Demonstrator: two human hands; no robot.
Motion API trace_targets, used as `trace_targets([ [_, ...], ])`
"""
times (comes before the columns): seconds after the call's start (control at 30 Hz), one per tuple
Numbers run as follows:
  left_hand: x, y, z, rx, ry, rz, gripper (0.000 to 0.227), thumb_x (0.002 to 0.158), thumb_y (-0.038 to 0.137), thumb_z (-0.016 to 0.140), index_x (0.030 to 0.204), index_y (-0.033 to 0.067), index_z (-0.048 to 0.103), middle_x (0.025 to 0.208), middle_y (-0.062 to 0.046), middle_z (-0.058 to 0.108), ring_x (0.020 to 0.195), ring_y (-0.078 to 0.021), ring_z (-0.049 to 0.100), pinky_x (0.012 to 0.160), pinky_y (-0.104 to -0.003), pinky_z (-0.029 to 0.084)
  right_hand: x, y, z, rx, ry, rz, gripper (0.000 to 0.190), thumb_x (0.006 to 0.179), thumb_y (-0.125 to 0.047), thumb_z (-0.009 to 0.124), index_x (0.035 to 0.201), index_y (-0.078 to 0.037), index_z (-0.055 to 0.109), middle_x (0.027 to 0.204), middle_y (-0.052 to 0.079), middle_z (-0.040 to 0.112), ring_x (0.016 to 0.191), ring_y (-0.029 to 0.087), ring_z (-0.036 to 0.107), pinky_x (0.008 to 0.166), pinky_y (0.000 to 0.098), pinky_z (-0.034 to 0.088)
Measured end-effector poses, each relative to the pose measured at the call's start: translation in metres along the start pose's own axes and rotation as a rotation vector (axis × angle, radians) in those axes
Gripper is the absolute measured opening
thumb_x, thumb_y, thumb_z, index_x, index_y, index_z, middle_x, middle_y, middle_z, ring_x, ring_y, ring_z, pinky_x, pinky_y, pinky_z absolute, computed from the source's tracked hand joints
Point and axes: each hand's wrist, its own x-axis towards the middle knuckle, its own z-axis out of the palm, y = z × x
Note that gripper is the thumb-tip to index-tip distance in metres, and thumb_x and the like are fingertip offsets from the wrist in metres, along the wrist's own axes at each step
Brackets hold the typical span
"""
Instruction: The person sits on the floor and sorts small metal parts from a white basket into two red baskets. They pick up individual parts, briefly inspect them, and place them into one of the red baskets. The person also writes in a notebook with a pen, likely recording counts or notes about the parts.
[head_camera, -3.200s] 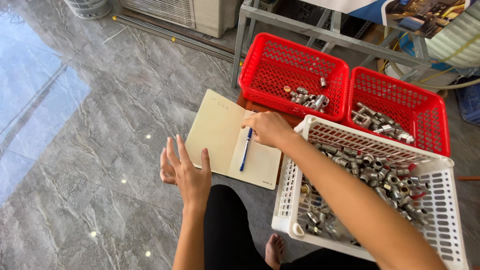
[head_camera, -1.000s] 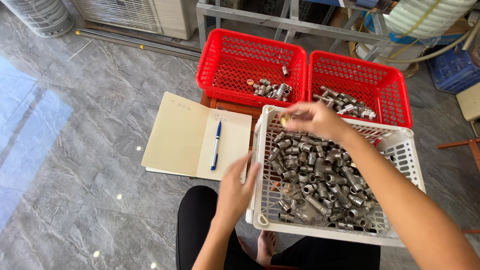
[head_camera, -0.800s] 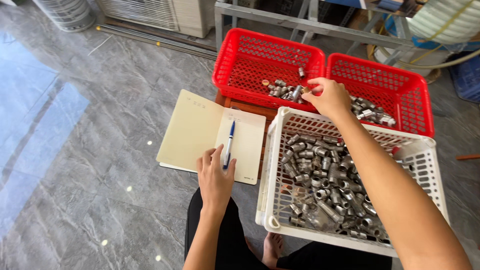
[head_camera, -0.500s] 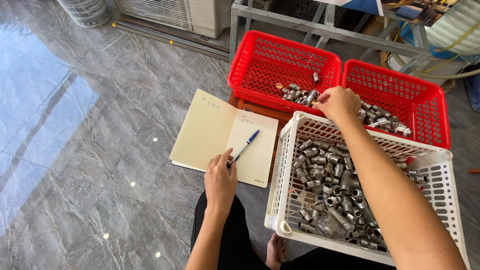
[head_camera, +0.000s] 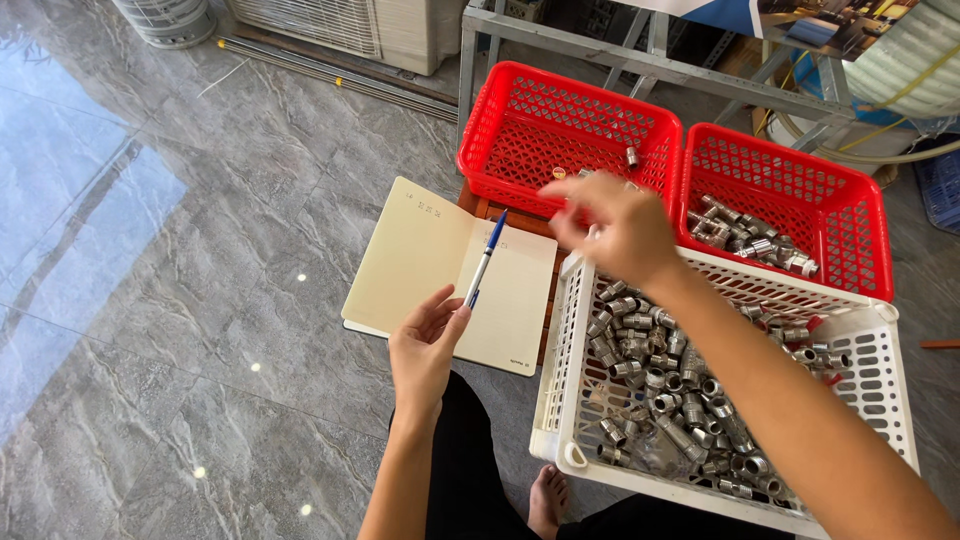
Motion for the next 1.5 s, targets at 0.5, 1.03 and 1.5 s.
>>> trace_targets([
  [0.5,0.041,-0.024,-0.057,0.94,0.303,0.464,0.039,0.089,0.035,0.077,0.124,0.0182,0.071,0.145,-0.007,0.058,0.141,-0.0324,0.045,0.116,-0.052,0.029,0.048,-0.012,0.139,0.741,-0.3,0.726,0.034,0.083,-0.017,0.067,0.116,-0.011,0.059,0.088,0.012,0.078,0.08,0.021,0.079,0.068,0.0296,0.066],
  [1.03,0.059,-0.052,-0.089,0.537,0.288,0.242,0.067,0.086,0.034,0.082,0.142,0.0079,0.058,0.113,-0.014,0.063,0.093,-0.03,0.066,0.077,-0.041,0.052,0.046,0.018,0.218,0.852,-0.143,1.001,0.018,0.077,-0.015,0.07,0.09,-0.004,0.067,0.076,0.014,0.076,0.064,0.015,0.076,0.06,0.0234,0.064],
  [1.5,0.059,-0.048,-0.088,0.569,0.298,0.354,0.067,0.085,0.028,0.083,0.143,0.0072,0.057,0.109,-0.011,0.061,0.089,-0.0273,0.063,0.071,-0.038,0.05,0.038,0.03,0.234,0.789,-0.129,0.892,0.025,0.076,-0.017,0.079,0.089,0.001,0.066,0.068,0.011,0.072,0.056,0.011,0.072,0.056,0.0214,0.062],
])
